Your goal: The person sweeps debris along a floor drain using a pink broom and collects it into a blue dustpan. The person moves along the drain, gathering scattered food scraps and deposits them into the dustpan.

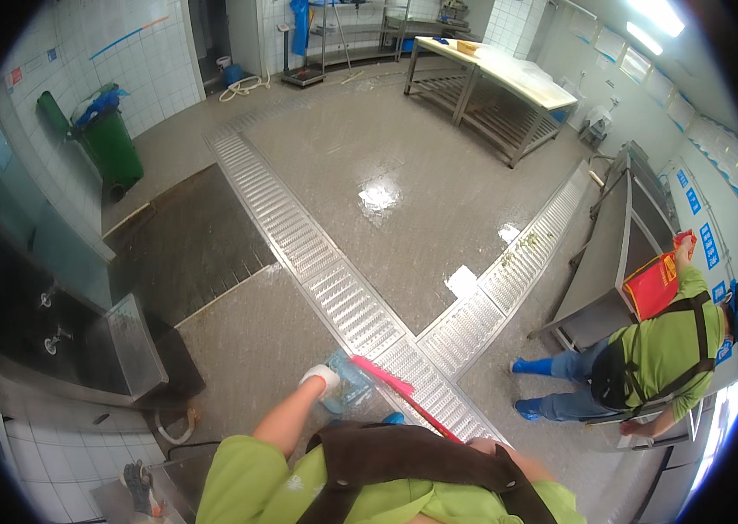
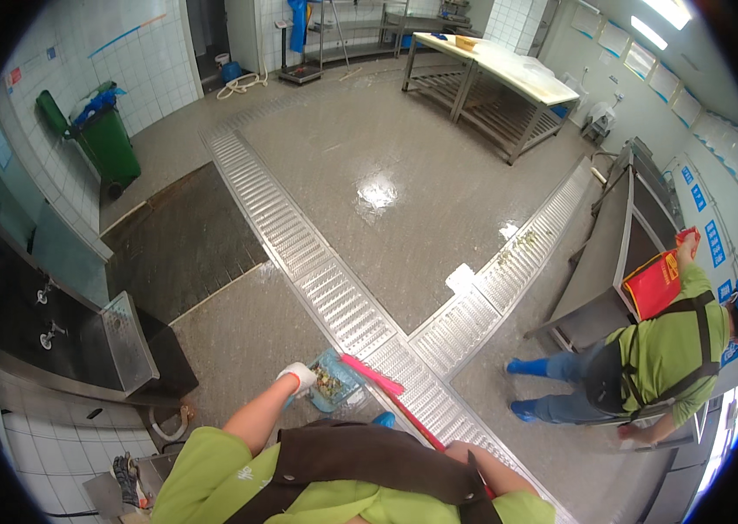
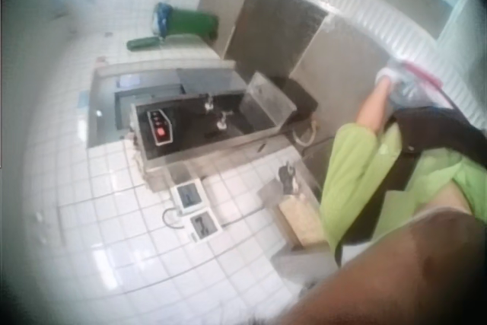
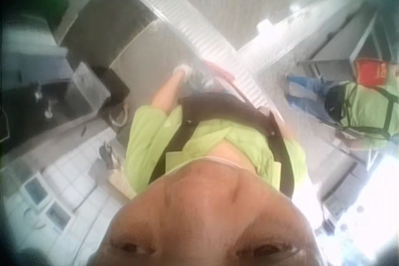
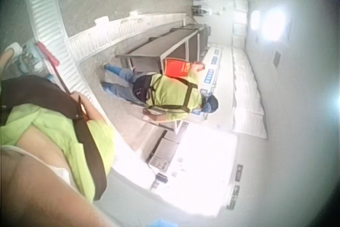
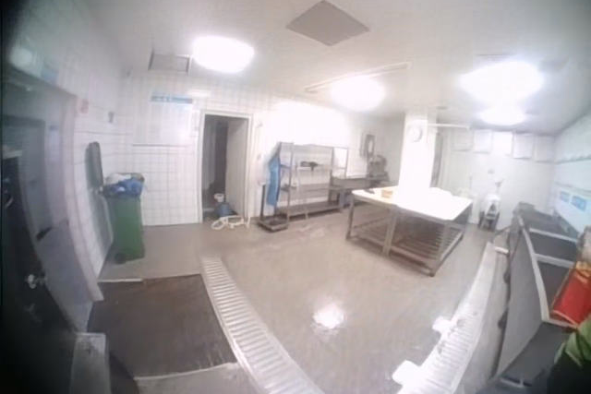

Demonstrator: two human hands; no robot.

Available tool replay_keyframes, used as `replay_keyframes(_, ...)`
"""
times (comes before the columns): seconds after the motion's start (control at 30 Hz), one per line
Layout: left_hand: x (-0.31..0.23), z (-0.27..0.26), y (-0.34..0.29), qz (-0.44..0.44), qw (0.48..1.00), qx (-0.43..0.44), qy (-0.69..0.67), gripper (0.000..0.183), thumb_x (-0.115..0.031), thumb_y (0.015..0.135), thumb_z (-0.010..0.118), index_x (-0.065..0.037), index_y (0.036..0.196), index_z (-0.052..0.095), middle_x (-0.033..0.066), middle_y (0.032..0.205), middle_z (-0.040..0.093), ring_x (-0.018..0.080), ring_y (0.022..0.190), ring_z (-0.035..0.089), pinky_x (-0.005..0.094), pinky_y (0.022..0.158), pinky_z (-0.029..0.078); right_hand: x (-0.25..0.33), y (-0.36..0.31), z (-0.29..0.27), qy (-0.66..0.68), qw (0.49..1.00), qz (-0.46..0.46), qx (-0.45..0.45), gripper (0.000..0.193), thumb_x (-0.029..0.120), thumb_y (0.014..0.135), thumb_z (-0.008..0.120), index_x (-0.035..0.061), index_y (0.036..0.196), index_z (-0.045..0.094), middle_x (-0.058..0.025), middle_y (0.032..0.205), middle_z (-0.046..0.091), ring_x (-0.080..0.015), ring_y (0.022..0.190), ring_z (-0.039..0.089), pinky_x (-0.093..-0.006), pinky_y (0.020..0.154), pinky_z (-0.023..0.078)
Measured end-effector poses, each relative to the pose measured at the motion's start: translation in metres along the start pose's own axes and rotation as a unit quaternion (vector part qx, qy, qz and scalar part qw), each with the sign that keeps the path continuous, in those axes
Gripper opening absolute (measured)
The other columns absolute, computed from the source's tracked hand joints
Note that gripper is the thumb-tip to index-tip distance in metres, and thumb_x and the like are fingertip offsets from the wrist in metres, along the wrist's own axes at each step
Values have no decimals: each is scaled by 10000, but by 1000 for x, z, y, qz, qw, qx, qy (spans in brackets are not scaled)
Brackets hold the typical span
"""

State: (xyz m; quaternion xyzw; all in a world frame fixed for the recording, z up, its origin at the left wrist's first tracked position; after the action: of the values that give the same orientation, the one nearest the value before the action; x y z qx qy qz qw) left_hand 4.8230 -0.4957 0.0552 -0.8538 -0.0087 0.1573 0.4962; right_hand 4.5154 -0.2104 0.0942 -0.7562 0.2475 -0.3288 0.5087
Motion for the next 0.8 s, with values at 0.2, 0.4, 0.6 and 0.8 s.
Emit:
replay_keyframes(0.2, -14, -7, -18, 24, 990, 35, 135, 291, -244, 685, 479, -37, 850, 601, 149, 858, 588, 245, 803, 576, 346, 677, 432, -30, -2, -11, 109, 992, 22, -57, 340, 342, 708, 559, 10, 760, 606, -82, 725, 593, -154, 647, 557, -262, 597, 421)
replay_keyframes(0.4, -5, -8, -31, 1, 1000, -10, 22, 244, -238, 687, 526, -2, 690, 587, 104, 617, 571, 180, 512, 535, 314, 473, 418, -62, 10, -11, 184, 978, 17, -94, 333, 338, 710, 551, 11, 746, 605, -88, 712, 592, -161, 639, 559, -266, 592, 423)
replay_keyframes(0.6, 33, -5, -29, -77, 965, -38, -249, 100, -96, 667, 563, -6, 626, 549, 73, 516, 498, 175, 402, 462, 301, 379, 390, -104, 22, -3, 250, 960, 7, -123, 327, 333, 713, 544, 13, 732, 604, -95, 700, 591, -168, 630, 562, -270, 587, 425)
replay_keyframes(0.8, 43, -1, -29, -86, 933, -89, -337, 118, -71, 656, 564, -5, 571, 515, 74, 470, 458, 177, 361, 426, 295, 341, 356, -134, 37, 9, 310, 939, -7, -147, 322, 329, 715, 537, 14, 718, 603, -101, 687, 589, -175, 622, 564, -275, 583, 427)
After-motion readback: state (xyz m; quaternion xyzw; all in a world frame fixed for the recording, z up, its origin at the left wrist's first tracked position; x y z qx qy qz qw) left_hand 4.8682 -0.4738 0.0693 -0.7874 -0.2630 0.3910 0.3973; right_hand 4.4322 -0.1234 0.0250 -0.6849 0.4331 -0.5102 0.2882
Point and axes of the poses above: each hand's wrist, its own y-axis towards the middle knuckle, its own z-axis out of the palm, x = y × z, the point moved 8 cm from there along y, towards the middle knuckle
